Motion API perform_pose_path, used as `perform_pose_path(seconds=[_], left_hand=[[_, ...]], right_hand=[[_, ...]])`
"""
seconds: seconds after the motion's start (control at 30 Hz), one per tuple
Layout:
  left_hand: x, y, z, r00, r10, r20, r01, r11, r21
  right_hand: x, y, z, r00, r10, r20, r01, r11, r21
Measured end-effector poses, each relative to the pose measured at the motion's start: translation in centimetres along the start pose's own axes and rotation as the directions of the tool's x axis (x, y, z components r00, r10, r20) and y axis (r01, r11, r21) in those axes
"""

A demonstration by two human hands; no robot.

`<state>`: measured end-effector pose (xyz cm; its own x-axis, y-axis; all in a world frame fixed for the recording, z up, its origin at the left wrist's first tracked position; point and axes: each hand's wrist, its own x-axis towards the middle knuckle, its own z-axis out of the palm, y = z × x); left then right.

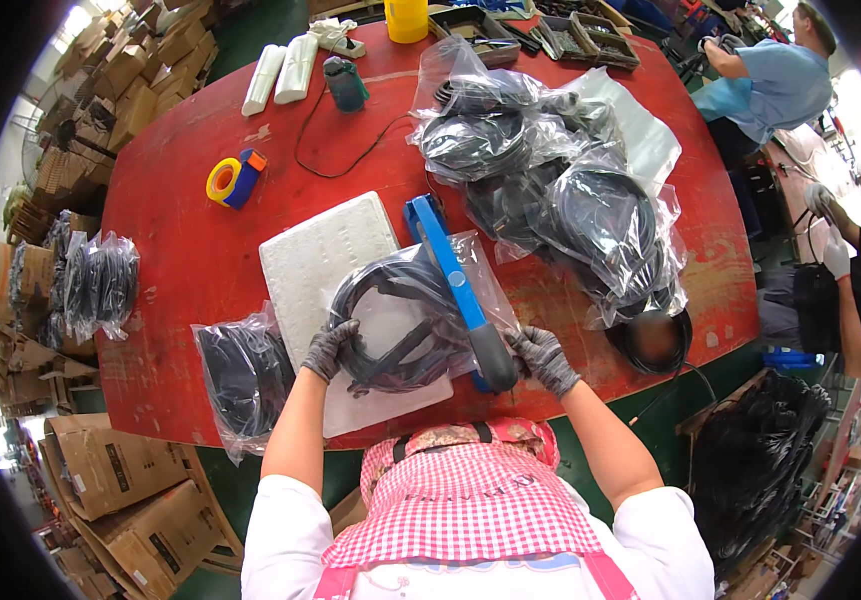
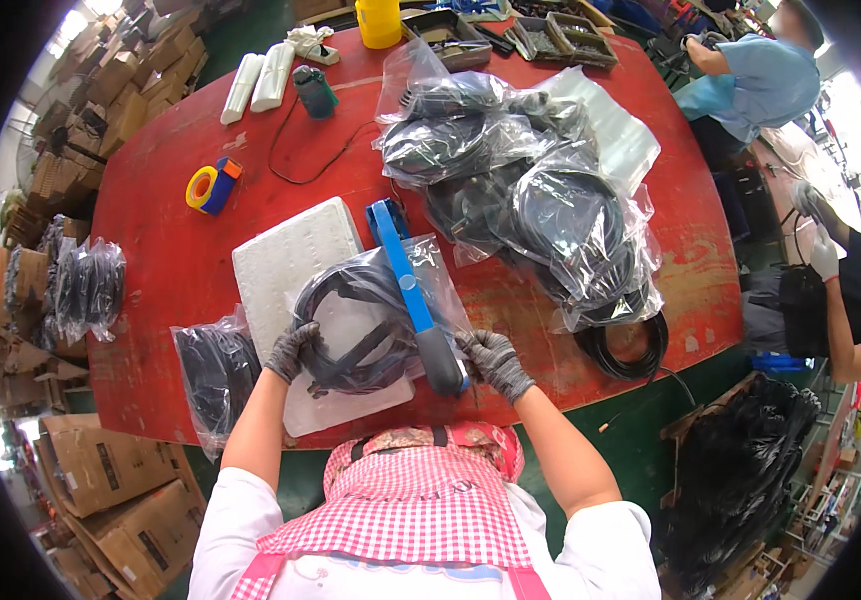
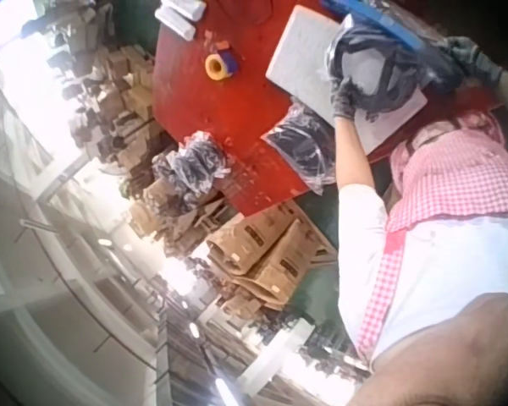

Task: Packaging black hose coils into plastic bags and sealing them using a manual heat sealer.

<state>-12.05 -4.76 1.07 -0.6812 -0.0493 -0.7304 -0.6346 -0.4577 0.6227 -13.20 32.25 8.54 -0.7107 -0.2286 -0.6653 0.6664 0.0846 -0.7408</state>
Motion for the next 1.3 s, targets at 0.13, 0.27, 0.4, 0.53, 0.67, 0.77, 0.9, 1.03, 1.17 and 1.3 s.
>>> perform_pose_path(seconds=[0.13, 0.27, 0.4, 0.53, 0.67, 0.77, 0.9, 1.03, 1.17, 1.3], left_hand=[[0.5, -0.6, -0.3, 1.000, 0.012, -0.025, -0.012, 1.000, -0.025], [0.1, -0.5, -0.6, 1.000, -0.003, 0.006, 0.003, 1.000, -0.019], [0.2, -1.0, -0.9, 0.999, 0.041, -0.008, -0.040, 0.993, 0.111], [-1.1, -1.1, -1.2, 0.998, 0.057, -0.010, -0.056, 0.995, 0.087], [-1.6, -1.5, -1.5, 0.998, 0.060, -0.031, -0.058, 0.998, 0.037], [-1.6, -1.9, -1.7, 0.993, 0.097, -0.060, -0.096, 0.995, 0.011], [-1.8, -2.0, -1.2, 0.990, 0.118, -0.079, -0.118, 0.993, 0.001], [-2.0, -2.3, -1.7, 0.990, 0.114, -0.087, -0.114, 0.993, 0.000], [-1.4, -2.6, -2.0, 0.991, 0.101, -0.084, -0.102, 0.995, -0.011], [-1.6, -2.4, -1.6, 0.993, 0.082, -0.086, -0.083, 0.996, -0.012]], right_hand=[[2.7, 0.9, 0.2, 0.886, -0.455, -0.089, 0.455, 0.890, -0.023], [4.5, 3.1, -2.6, 0.966, 0.019, 0.259, -0.078, 0.973, 0.218], [7.1, 6.5, -5.7, 0.941, -0.313, -0.127, -0.011, 0.348, -0.937], [2.8, -0.1, -2.1, 0.862, -0.426, -0.276, 0.144, 0.726, -0.672], [-3.4, -4.0, 5.2, 0.710, -0.697, 0.101, 0.454, 0.344, -0.822], [-3.9, -1.7, 7.3, 0.824, -0.547, 0.150, 0.215, 0.057, -0.975], [-0.2, 5.4, 6.2, 0.752, -0.643, 0.148, 0.232, 0.047, -0.971], [1.6, 8.0, 5.3, 0.540, -0.803, 0.253, 0.445, 0.017, -0.895], [2.2, 8.3, 4.8, 0.458, -0.844, 0.279, 0.503, -0.013, -0.864], [2.1, 8.3, 4.8, 0.471, -0.841, 0.267, 0.493, 0.000, -0.870]])
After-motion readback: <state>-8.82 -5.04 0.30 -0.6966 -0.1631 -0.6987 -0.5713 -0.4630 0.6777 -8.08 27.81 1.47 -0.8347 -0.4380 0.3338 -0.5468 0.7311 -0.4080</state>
